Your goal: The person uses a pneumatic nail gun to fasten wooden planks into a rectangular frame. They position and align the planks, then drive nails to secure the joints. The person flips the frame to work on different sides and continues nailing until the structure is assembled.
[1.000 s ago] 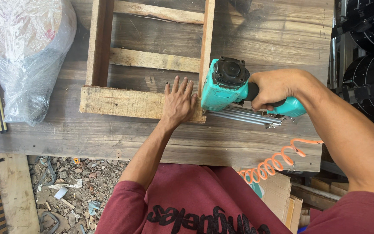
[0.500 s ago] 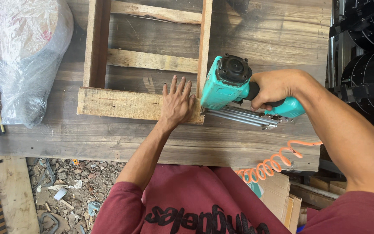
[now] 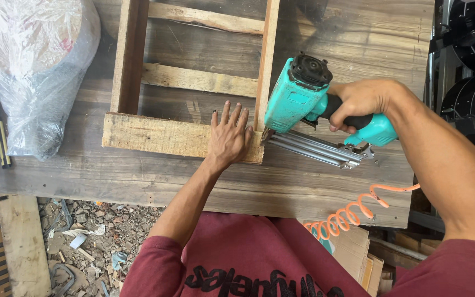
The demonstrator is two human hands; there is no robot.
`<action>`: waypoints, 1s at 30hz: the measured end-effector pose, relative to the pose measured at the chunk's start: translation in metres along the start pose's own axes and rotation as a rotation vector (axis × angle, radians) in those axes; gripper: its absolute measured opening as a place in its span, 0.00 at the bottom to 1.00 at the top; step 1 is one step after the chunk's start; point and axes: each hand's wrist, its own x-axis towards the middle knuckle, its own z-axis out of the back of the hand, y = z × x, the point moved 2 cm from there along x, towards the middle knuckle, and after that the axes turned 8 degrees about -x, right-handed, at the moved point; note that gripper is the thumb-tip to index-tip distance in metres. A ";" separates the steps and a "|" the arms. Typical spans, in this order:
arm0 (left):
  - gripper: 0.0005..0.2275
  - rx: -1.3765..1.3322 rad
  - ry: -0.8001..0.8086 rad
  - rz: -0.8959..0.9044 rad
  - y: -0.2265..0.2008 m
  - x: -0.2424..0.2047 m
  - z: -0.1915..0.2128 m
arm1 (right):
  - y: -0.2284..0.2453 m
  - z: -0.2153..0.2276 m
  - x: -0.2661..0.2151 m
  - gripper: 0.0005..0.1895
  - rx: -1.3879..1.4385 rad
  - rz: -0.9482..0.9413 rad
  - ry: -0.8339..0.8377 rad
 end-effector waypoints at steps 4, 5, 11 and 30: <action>0.24 0.020 0.007 -0.002 0.000 0.001 0.000 | 0.000 0.010 0.009 0.09 -0.007 0.000 0.011; 0.25 0.013 0.018 0.005 0.000 0.002 0.001 | 0.003 0.011 0.012 0.08 -0.025 -0.013 0.030; 0.25 -0.005 0.049 0.034 -0.005 0.002 0.006 | 0.026 0.012 0.003 0.12 -0.269 -0.080 0.064; 0.25 -0.007 0.069 0.043 -0.006 0.002 0.009 | 0.013 0.007 0.015 0.12 -0.503 -0.139 0.041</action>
